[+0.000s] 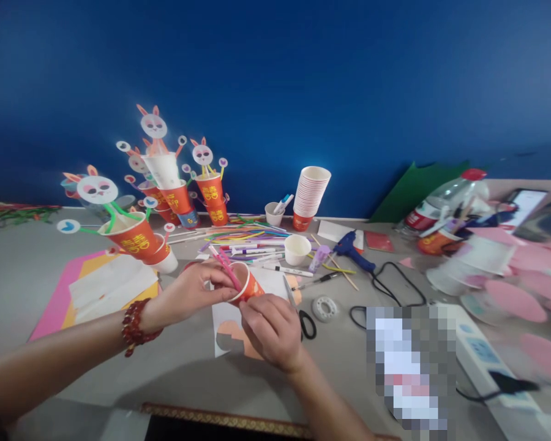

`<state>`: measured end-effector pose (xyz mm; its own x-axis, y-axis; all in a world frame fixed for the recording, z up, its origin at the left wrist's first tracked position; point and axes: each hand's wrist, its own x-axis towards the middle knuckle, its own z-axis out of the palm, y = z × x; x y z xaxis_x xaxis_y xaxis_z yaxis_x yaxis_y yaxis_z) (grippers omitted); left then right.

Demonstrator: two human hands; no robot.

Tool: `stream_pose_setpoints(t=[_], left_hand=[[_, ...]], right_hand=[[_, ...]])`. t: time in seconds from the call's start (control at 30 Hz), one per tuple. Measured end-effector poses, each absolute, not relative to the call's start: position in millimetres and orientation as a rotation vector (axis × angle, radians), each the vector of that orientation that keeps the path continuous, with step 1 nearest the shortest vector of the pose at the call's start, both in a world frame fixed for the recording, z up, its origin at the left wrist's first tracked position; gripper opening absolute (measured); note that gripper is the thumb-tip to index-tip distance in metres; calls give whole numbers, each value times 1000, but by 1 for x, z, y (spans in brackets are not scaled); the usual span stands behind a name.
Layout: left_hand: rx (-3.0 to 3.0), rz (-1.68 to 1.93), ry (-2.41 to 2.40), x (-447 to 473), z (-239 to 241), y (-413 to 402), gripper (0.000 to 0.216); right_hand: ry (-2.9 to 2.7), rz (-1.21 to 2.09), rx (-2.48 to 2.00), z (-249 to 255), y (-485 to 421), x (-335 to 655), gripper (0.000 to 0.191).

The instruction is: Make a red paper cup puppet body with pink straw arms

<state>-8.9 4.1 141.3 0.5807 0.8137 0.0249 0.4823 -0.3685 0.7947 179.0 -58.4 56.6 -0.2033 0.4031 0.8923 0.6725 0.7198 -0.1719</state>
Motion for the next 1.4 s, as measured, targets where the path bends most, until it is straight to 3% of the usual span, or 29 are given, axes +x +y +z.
stream_pose_setpoints(t=[0.33, 0.77, 1.4], left_hand=[[1723, 370, 1075, -6, 149, 10, 19], [1751, 307, 1148, -4, 152, 12, 22], [1754, 364, 1151, -1, 132, 12, 17]], right_hand=[[-1888, -262, -849, 55, -58, 179, 21], [-1901, -253, -872, 53, -55, 186, 29], [-2004, -34, -957, 58, -50, 181, 18]])
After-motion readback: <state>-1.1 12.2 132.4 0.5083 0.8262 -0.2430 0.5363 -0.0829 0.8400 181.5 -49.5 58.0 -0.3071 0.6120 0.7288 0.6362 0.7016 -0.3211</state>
